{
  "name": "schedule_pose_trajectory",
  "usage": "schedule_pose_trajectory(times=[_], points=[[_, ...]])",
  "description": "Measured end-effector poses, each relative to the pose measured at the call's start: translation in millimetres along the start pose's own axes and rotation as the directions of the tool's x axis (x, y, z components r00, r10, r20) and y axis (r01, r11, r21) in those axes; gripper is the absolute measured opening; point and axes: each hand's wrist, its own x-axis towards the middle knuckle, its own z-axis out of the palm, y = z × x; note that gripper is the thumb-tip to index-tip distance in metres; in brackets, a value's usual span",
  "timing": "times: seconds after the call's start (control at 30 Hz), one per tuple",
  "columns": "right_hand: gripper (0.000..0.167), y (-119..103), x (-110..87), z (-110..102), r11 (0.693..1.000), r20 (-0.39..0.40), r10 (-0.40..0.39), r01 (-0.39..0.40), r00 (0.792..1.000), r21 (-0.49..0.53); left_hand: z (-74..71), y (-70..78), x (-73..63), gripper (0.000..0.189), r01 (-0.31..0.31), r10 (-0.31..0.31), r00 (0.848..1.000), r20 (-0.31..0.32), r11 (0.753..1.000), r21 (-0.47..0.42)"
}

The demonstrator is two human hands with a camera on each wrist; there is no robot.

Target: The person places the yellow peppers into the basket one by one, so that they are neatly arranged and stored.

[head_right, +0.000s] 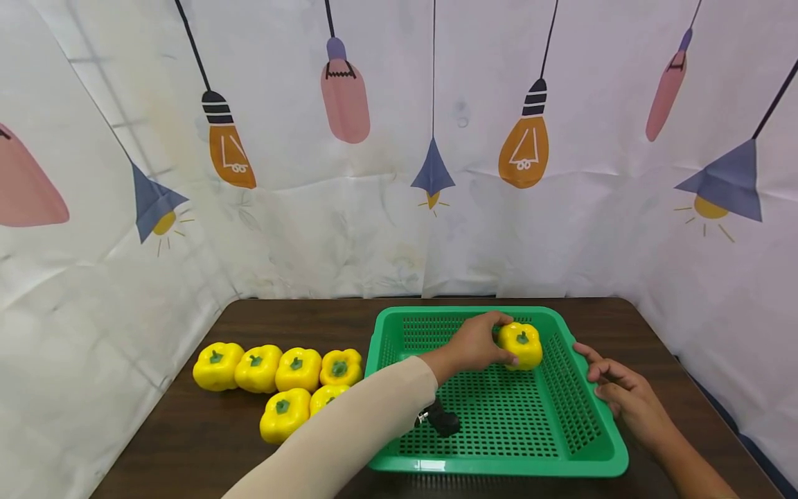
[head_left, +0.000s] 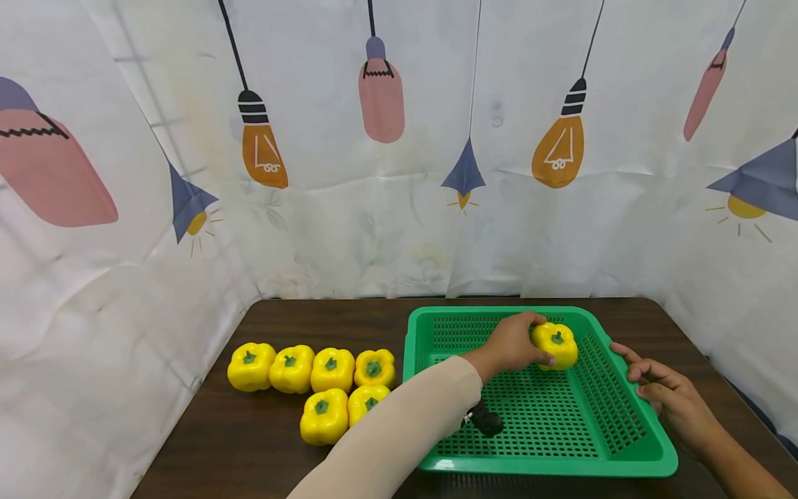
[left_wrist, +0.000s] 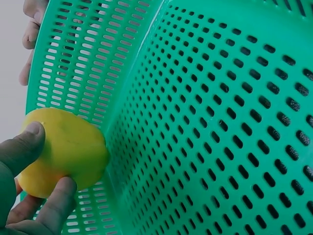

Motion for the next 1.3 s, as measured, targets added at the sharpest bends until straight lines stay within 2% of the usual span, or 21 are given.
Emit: schedule_pose_trajectory(times=[0.23,0.4,0.63,0.87,1.03,1.3], points=[[0.026,1,-0.2,-1,1.0,0.005,-0.003,0.003,1.0,0.011,2.1,2.8,0.8,0.063,-0.01,0.01,1.0,-0.004,1.0,-0.013],[0.026,3,0.1,-2,1.0,0.004,-0.007,0.007,1.0,-0.002,3.9,4.6,-0.6,0.062,0.004,-0.004,1.0,-0.012,1.0,-0.001],[0.024,4,-0.5,-2,0.998,0.009,-0.056,0.056,0.998,-0.032,8.0,5.4,-0.5,0.065,0.01,-0.009,1.0,-0.01,1.0,0.018],[0.023,0,-0.3,0,0.999,-0.012,-0.01,0.01,1.0,-0.05,11.9,6.1,-0.9,0.067,0.022,-0.021,0.999,-0.028,0.999,0.035],[0.023,-1,0.0,1,1.0,-0.002,-0.004,0.004,1.0,-0.021,11.7,6.3,-0.8,0.068,0.03,-0.028,0.999,-0.029,0.998,0.062],[0.022,-1,-0.7,1,1.0,-0.008,-0.002,0.002,1.0,-0.02,12.0,3.6,-0.4,0.07,0.022,-0.021,1.0,-0.013,0.998,0.057]])
